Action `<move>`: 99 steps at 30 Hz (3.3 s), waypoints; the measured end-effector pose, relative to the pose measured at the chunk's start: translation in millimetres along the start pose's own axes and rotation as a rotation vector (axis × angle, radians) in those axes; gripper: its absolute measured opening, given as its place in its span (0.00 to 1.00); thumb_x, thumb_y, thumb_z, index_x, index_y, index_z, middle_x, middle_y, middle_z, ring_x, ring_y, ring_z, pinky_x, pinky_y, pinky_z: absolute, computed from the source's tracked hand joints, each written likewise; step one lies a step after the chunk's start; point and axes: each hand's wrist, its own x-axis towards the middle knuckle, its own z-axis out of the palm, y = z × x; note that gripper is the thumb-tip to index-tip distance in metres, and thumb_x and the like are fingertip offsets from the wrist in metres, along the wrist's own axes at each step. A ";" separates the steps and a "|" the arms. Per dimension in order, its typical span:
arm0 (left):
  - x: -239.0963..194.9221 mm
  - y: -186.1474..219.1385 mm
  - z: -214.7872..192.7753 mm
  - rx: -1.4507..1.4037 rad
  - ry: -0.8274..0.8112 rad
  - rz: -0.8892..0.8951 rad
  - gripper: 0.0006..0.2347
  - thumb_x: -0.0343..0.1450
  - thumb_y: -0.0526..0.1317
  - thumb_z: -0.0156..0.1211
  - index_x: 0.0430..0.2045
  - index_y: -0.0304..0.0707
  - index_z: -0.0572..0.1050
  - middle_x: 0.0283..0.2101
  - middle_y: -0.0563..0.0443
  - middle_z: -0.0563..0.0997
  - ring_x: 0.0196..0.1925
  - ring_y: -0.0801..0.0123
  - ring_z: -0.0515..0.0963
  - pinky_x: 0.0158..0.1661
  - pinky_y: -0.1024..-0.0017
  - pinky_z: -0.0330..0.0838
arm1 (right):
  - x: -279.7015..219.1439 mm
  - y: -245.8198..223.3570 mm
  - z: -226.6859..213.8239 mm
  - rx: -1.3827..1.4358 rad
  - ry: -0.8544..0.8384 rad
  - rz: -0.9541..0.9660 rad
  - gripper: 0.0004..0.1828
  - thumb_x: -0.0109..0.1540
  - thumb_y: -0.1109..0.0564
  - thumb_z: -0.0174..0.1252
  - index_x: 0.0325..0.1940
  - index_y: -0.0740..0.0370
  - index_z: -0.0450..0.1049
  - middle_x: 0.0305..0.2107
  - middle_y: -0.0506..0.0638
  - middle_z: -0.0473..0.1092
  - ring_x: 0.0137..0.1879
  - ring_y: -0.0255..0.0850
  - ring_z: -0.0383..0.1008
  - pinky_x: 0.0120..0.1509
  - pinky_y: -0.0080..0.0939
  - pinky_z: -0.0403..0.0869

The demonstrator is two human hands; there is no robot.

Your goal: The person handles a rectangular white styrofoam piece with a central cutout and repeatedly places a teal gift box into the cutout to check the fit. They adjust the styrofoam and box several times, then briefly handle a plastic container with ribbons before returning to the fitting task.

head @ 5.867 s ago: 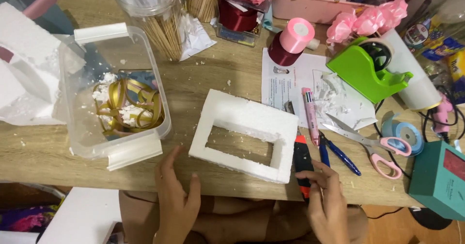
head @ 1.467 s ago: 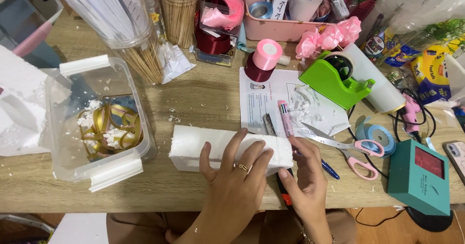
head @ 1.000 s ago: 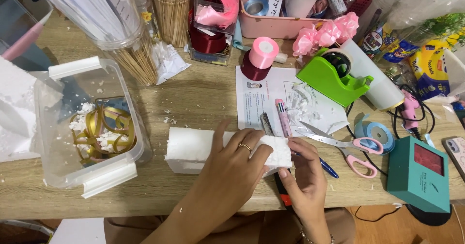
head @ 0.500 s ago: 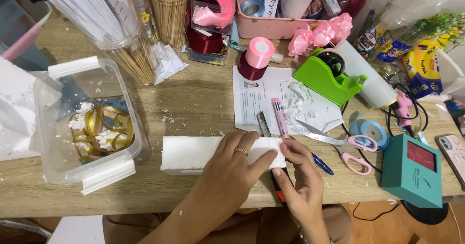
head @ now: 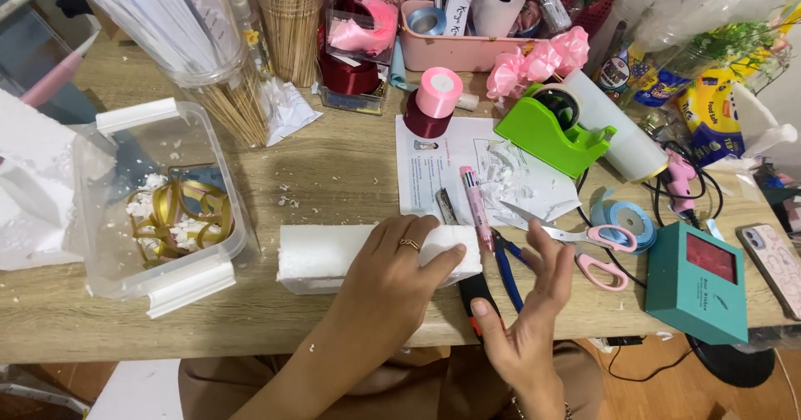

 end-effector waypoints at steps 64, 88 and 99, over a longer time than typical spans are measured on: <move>-89.3 19.5 40.2 0.051 0.104 0.091 0.10 0.79 0.35 0.54 0.55 0.38 0.73 0.46 0.51 0.71 0.47 0.66 0.72 0.52 0.66 0.77 | -69.6 38.0 15.2 -0.152 -0.198 -0.103 0.21 0.60 0.61 0.59 0.56 0.62 0.64 0.60 0.64 0.58 0.69 0.54 0.63 0.71 0.49 0.72; -123.5 24.4 64.7 0.001 0.006 -0.103 0.14 0.71 0.37 0.55 0.52 0.35 0.74 0.54 0.47 0.73 0.54 0.58 0.73 0.57 0.60 0.71 | 6.6 14.4 26.1 -0.337 -0.318 0.087 0.17 0.62 0.51 0.62 0.53 0.58 0.78 0.43 0.46 0.75 0.49 0.41 0.69 0.57 0.41 0.64; -123.3 30.4 66.3 -0.020 0.013 -0.160 0.15 0.70 0.36 0.56 0.51 0.34 0.76 0.54 0.48 0.74 0.54 0.59 0.73 0.60 0.60 0.69 | 24.9 23.4 51.0 -0.274 -0.426 0.035 0.21 0.62 0.60 0.62 0.60 0.64 0.75 0.33 0.49 0.68 0.38 0.39 0.71 0.47 0.39 0.72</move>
